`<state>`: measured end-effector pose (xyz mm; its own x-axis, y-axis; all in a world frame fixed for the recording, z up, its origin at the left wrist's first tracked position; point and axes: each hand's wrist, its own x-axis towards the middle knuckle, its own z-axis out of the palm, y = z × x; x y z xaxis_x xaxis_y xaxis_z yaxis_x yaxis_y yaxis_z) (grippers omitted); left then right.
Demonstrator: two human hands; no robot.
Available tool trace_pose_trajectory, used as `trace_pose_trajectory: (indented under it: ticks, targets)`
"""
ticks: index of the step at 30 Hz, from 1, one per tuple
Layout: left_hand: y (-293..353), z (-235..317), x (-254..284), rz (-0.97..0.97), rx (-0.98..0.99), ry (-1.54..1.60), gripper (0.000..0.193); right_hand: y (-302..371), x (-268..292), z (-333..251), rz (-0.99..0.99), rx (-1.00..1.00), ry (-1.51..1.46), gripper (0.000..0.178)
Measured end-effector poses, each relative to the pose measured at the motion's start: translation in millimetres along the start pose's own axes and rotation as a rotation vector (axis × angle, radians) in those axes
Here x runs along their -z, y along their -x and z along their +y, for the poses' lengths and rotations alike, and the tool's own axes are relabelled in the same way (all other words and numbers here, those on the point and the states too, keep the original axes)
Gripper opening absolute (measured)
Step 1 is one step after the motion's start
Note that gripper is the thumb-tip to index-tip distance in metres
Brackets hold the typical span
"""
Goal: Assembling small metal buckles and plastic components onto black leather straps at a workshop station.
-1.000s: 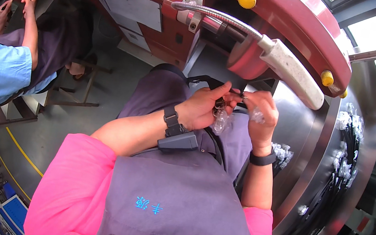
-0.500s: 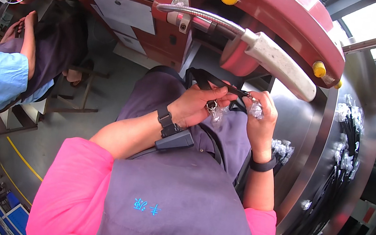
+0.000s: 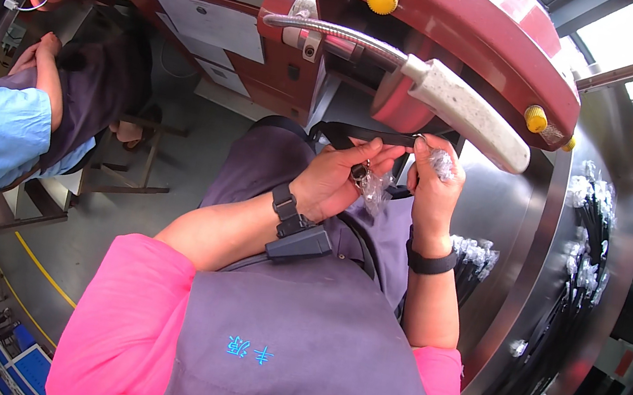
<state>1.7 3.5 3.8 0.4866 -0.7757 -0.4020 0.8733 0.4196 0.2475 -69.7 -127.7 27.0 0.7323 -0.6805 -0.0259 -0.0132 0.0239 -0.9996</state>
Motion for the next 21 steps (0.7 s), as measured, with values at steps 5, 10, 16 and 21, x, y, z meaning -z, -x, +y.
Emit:
trace_pose_trajectory:
  ticks: [5, 10, 16, 21]
  targets:
    - [0, 0, 1, 0.007, -0.005, 0.009, 0.018, -4, 1, 3, -0.014, -0.008, 0.012, 0.015]
    - [-2, 1, 3, -0.006, -0.002, 0.026, 0.018, -7, 1, 3, -0.026, -0.022, 0.010, 0.016]
    - [-2, 1, 2, 0.011, -0.012, 0.033, 0.019, -10, -1, -1, -0.032, -0.089, 0.028, 0.018]
    - [-3, 0, -1, 0.002, 0.006, 0.045, 0.021, -12, 1, -4, -0.018, -0.122, -0.029, 0.017]
